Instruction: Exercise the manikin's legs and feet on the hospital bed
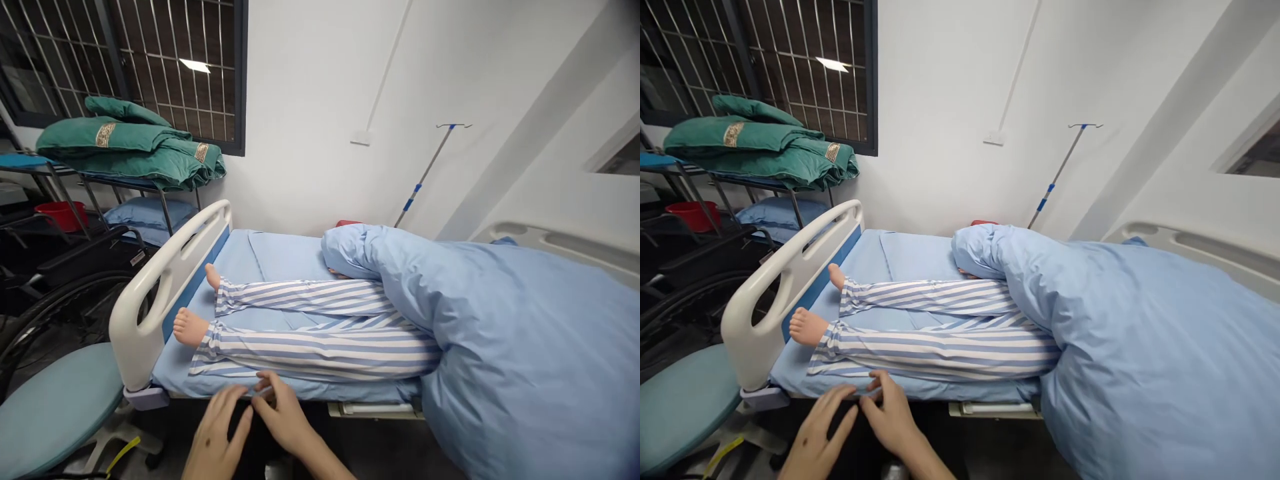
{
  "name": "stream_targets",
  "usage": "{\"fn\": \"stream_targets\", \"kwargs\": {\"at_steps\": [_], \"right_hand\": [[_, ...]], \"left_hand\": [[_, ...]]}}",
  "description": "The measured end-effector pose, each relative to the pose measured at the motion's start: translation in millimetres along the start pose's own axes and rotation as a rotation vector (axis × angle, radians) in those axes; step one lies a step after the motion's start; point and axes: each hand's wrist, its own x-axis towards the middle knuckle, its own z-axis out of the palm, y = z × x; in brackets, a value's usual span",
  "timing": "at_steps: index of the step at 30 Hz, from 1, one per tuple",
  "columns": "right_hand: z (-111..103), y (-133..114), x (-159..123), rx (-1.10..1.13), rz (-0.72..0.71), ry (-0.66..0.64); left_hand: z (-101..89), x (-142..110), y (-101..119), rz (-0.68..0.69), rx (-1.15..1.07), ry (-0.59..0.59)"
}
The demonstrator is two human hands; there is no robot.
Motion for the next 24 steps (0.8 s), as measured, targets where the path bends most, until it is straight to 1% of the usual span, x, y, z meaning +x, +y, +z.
{"fn": "stream_targets", "kwargs": {"at_steps": [1, 2, 4, 5, 7, 9, 11, 13, 15, 16, 17, 18, 19, 20, 22, 24], "right_hand": [[4.7, 2.3, 23.4, -0.021, -0.024, 0.033], [5.1, 3.3, 46.2, -0.044, -0.047, 0.030], [0.9, 0.9, 92.0, -0.119, -0.094, 0.035], [-0.2, -2.0, 115.6, -0.171, -0.121, 0.038], [2.9, -8.6, 164.2, -0.284, -0.187, 0.038], [13.0, -15.2, 213.1, -0.385, -0.268, 0.023], [26.8, -22.4, 259.7, -0.453, -0.346, 0.004], [41.6, -31.1, 301.2, -0.486, -0.448, -0.003], [55.5, -38.2, 334.5, -0.486, -0.553, 0.037], [61.4, -39.3, 346.8, -0.484, -0.582, 0.066], [66.2, -37.7, 355.7, -0.490, -0.582, 0.084], [69.4, -32.7, 361.0, -0.517, -0.546, 0.080], [70.7, -24.5, 362.5, -0.580, -0.473, 0.046], [69.6, -13.5, 360.5, -0.668, -0.379, -0.006], [60.6, 12.6, 348.6, -0.868, -0.200, -0.097], [45.3, 35.2, 332.3, -1.017, -0.105, -0.112]], "left_hand": [[-6.4, 21.6, -8.3, 0.075, 0.107, 0.052], [-12.7, 43.0, -15.3, 0.129, 0.222, 0.101], [-23.2, 82.5, -27.0, 0.176, 0.460, 0.168], [-26.2, 99.3, -32.9, 0.169, 0.564, 0.176], [-25.6, 124.7, -47.3, 0.119, 0.703, 0.122], [-15.1, 137.7, -65.8, 0.090, 0.747, 0.011], [3.1, 139.6, -84.6, 0.109, 0.728, -0.080], [25.1, 134.2, -97.4, 0.149, 0.680, -0.115], [46.3, 126.4, -100.3, 0.157, 0.632, -0.105], [55.5, 123.0, -98.3, 0.149, 0.613, -0.096], [63.3, 120.3, -94.9, 0.141, 0.594, -0.090], [69.5, 118.5, -90.8, 0.134, 0.574, -0.089], [73.9, 117.3, -86.7, 0.133, 0.553, -0.097], [76.5, 116.6, -83.1, 0.129, 0.531, -0.108], [77.1, 115.7, -78.6, 0.101, 0.485, -0.132], [73.3, 114.9, -76.9, 0.080, 0.415, -0.156]]}}
